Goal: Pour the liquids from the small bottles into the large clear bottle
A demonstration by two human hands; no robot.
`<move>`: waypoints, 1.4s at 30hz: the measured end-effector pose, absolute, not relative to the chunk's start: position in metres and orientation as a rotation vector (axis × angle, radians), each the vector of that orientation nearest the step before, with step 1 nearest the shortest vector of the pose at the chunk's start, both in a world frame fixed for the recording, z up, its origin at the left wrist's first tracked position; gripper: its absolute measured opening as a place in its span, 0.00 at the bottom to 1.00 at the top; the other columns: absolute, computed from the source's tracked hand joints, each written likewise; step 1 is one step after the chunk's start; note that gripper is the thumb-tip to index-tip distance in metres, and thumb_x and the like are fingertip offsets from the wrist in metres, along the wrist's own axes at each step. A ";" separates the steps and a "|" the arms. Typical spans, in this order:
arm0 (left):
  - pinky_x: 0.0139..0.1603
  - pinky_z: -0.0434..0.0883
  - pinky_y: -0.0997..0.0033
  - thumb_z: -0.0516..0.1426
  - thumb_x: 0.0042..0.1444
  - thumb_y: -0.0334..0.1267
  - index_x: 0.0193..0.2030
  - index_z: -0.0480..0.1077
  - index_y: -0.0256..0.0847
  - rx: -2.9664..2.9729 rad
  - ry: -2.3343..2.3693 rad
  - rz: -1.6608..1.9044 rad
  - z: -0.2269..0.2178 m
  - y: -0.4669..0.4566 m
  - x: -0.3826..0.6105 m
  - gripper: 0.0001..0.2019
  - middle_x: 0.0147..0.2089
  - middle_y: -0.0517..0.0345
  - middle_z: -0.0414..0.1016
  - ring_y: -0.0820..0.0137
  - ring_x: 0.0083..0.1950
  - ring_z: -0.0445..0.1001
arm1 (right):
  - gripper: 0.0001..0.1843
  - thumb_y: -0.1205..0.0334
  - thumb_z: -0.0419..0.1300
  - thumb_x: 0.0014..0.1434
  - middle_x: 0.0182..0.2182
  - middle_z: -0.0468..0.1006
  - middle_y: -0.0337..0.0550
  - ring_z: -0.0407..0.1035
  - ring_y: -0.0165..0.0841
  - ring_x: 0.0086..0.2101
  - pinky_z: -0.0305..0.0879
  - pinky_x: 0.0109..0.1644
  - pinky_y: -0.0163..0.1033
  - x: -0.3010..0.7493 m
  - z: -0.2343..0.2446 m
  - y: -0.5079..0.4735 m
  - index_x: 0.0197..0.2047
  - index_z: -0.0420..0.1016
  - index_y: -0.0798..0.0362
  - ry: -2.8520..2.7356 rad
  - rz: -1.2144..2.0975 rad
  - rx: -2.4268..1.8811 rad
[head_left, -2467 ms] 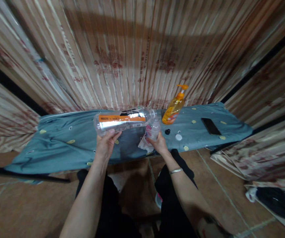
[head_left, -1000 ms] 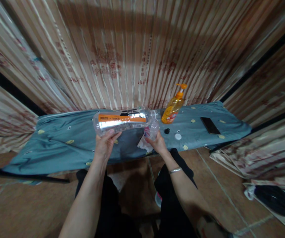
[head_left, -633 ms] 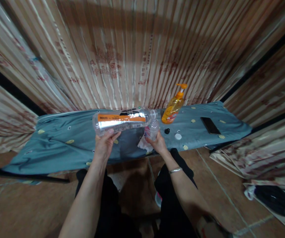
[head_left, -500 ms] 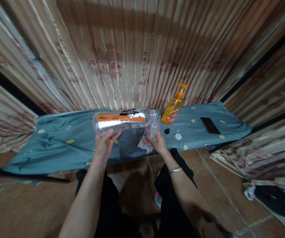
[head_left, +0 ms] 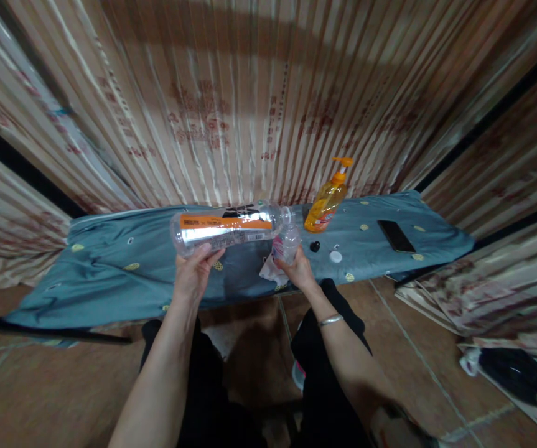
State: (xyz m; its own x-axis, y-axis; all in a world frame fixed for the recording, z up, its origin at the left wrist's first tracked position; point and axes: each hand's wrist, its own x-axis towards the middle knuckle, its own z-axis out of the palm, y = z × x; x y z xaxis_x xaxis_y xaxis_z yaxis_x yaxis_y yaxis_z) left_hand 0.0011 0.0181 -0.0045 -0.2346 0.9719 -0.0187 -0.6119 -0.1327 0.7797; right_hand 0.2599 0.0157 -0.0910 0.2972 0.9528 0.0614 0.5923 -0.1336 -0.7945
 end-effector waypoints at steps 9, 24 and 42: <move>0.43 0.86 0.64 0.78 0.34 0.34 0.36 0.77 0.42 0.681 0.823 1.649 -0.007 0.017 -0.002 0.22 0.36 0.61 0.85 0.64 0.40 0.86 | 0.37 0.59 0.73 0.57 0.48 0.87 0.51 0.83 0.49 0.52 0.80 0.54 0.49 0.258 -0.089 0.015 0.66 0.67 0.53 -1.397 0.593 -1.873; 0.49 0.85 0.59 0.75 0.39 0.28 0.41 0.78 0.42 0.585 0.838 1.614 -0.011 0.018 -0.001 0.21 0.40 0.58 0.87 0.62 0.42 0.87 | 0.39 0.58 0.72 0.59 0.49 0.87 0.51 0.83 0.49 0.53 0.79 0.55 0.49 0.257 -0.081 0.012 0.69 0.65 0.54 -1.422 0.636 -1.881; 0.46 0.85 0.67 0.71 0.51 0.30 0.54 0.79 0.43 0.436 0.911 1.524 -0.016 0.019 -0.003 0.22 0.44 0.53 0.88 0.62 0.42 0.87 | 0.35 0.57 0.72 0.59 0.50 0.88 0.52 0.84 0.49 0.52 0.79 0.56 0.48 0.253 -0.085 0.014 0.66 0.68 0.53 -1.408 0.611 -1.835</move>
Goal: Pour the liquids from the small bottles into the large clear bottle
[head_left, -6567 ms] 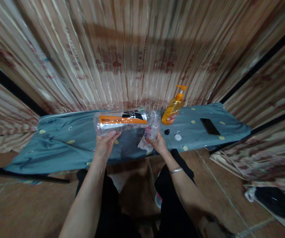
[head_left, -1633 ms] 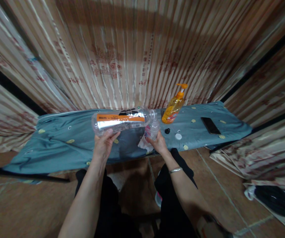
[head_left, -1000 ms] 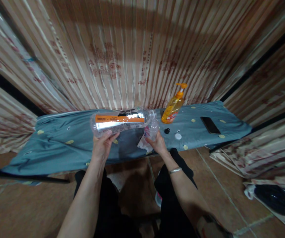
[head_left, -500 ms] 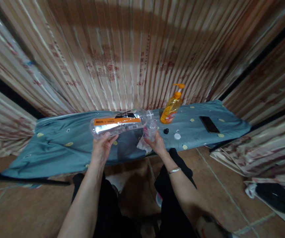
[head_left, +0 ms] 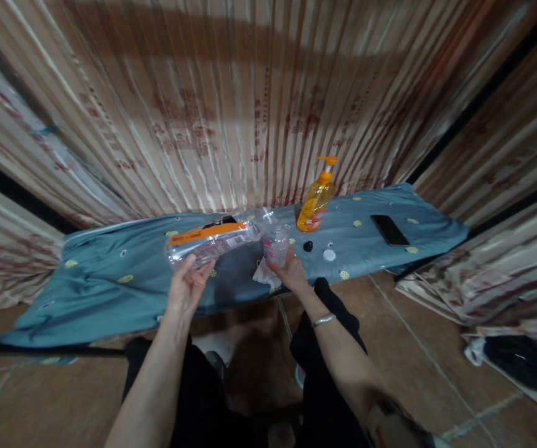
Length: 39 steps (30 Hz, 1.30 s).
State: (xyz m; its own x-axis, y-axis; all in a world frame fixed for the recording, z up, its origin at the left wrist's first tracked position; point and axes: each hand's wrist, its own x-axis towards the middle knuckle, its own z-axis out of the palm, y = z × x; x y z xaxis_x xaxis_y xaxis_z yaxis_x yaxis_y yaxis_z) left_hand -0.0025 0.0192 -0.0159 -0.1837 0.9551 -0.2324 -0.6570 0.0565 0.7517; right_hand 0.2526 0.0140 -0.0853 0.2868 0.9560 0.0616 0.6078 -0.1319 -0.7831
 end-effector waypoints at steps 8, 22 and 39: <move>0.45 0.85 0.71 0.67 0.54 0.27 0.53 0.78 0.39 0.358 0.945 1.516 -0.006 0.017 -0.003 0.18 0.46 0.47 0.87 0.58 0.48 0.88 | 0.37 0.56 0.73 0.58 0.51 0.87 0.54 0.84 0.49 0.53 0.79 0.56 0.46 0.251 -0.079 0.013 0.67 0.69 0.55 -1.400 0.634 -1.855; 0.48 0.86 0.68 0.67 0.52 0.26 0.51 0.80 0.41 0.402 0.953 1.509 -0.013 0.015 -0.002 0.18 0.44 0.51 0.87 0.61 0.45 0.87 | 0.38 0.57 0.74 0.59 0.53 0.87 0.56 0.83 0.51 0.54 0.79 0.56 0.47 0.252 -0.080 0.014 0.69 0.68 0.56 -1.414 0.641 -1.854; 0.42 0.86 0.70 0.73 0.40 0.28 0.41 0.79 0.41 0.516 0.907 1.606 -0.011 0.012 -0.008 0.19 0.41 0.55 0.87 0.63 0.40 0.86 | 0.37 0.57 0.72 0.61 0.53 0.86 0.59 0.83 0.52 0.54 0.78 0.58 0.49 0.248 -0.091 0.014 0.69 0.67 0.56 -1.476 0.512 -1.818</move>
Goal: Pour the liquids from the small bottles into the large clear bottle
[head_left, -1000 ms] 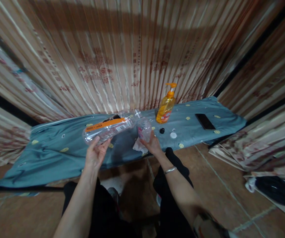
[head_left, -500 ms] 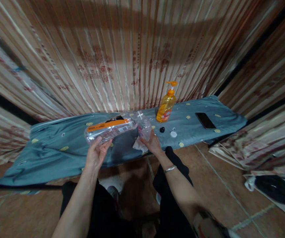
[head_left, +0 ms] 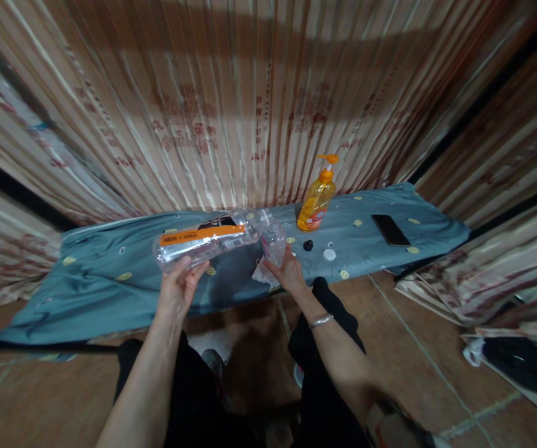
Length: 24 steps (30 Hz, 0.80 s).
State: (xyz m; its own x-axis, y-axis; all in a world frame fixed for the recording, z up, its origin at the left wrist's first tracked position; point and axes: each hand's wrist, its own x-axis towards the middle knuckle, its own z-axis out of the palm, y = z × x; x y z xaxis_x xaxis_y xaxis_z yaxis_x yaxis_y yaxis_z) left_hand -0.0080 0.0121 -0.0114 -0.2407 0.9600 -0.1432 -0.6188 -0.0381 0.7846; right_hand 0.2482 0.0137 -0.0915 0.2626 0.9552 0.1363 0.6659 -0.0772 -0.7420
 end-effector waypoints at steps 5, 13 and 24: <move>0.41 0.86 0.67 0.77 0.33 0.33 0.39 0.79 0.42 0.598 0.925 1.636 -0.012 0.012 -0.013 0.23 0.40 0.58 0.87 0.63 0.41 0.85 | 0.42 0.57 0.72 0.60 0.53 0.86 0.62 0.83 0.53 0.54 0.79 0.57 0.52 0.247 -0.096 0.014 0.72 0.64 0.59 -1.487 0.460 -1.828; 0.41 0.86 0.65 0.79 0.29 0.36 0.41 0.81 0.45 0.690 0.949 1.665 -0.004 0.010 -0.018 0.28 0.43 0.60 0.86 0.64 0.41 0.85 | 0.46 0.55 0.71 0.60 0.53 0.86 0.62 0.83 0.52 0.51 0.78 0.54 0.50 0.246 -0.099 0.014 0.75 0.59 0.61 -1.543 0.376 -1.867; 0.41 0.86 0.64 0.79 0.30 0.36 0.45 0.80 0.47 0.761 0.924 1.663 0.001 0.010 -0.015 0.30 0.41 0.62 0.85 0.65 0.41 0.84 | 0.44 0.55 0.71 0.62 0.53 0.87 0.62 0.84 0.50 0.52 0.78 0.55 0.47 0.246 -0.094 0.012 0.74 0.61 0.63 -1.529 0.392 -1.923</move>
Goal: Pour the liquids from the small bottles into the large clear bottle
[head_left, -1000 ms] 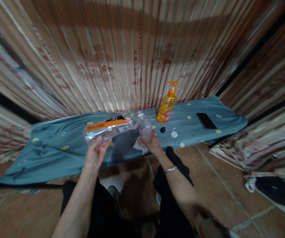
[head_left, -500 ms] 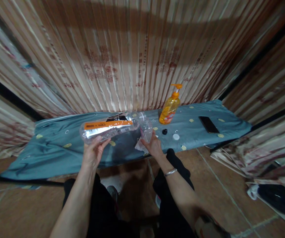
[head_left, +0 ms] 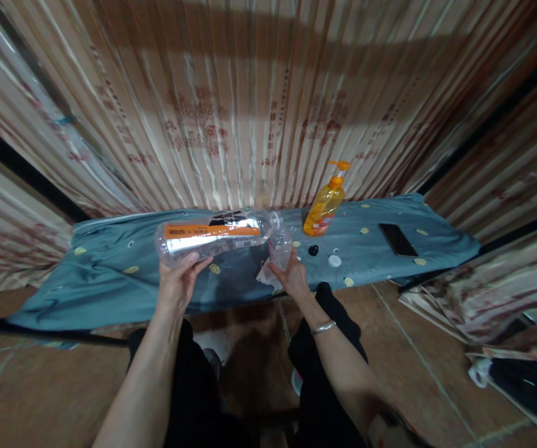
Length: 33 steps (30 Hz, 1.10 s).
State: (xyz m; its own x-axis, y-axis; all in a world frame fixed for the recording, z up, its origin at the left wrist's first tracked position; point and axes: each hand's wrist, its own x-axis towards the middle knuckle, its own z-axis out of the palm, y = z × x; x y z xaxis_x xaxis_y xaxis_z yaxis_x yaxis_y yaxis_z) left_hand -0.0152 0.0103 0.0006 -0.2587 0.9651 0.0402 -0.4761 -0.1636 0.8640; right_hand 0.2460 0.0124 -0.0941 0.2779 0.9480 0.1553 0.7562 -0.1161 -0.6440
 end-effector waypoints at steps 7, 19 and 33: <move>0.39 0.86 0.66 0.78 0.30 0.36 0.45 0.79 0.46 0.730 0.926 1.683 0.000 0.010 -0.012 0.30 0.42 0.63 0.85 0.66 0.40 0.84 | 0.42 0.56 0.70 0.61 0.54 0.86 0.59 0.83 0.50 0.53 0.79 0.56 0.49 0.245 -0.088 0.011 0.73 0.63 0.59 -1.494 0.458 -1.934; 0.41 0.86 0.63 0.77 0.33 0.37 0.54 0.78 0.49 0.789 0.929 1.686 -0.001 0.008 -0.009 0.36 0.42 0.61 0.85 0.64 0.40 0.85 | 0.41 0.54 0.69 0.63 0.49 0.88 0.56 0.84 0.49 0.51 0.79 0.55 0.47 0.250 -0.092 0.013 0.73 0.63 0.59 -1.516 0.482 -1.958; 0.40 0.85 0.67 0.77 0.33 0.33 0.60 0.74 0.52 0.808 0.913 1.718 0.000 0.007 -0.006 0.42 0.45 0.61 0.83 0.67 0.40 0.84 | 0.42 0.56 0.70 0.61 0.49 0.87 0.59 0.84 0.55 0.51 0.78 0.54 0.53 0.253 -0.100 0.015 0.73 0.63 0.61 -1.498 0.469 -1.907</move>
State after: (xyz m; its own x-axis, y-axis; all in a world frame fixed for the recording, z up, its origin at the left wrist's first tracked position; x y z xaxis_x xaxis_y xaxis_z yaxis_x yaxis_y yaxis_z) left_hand -0.0064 0.0069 0.0001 -0.2882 0.9524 0.0997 -0.4503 -0.2267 0.8636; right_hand 0.2527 0.0153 -0.1004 0.2802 0.9529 0.1157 0.7164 -0.1273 -0.6859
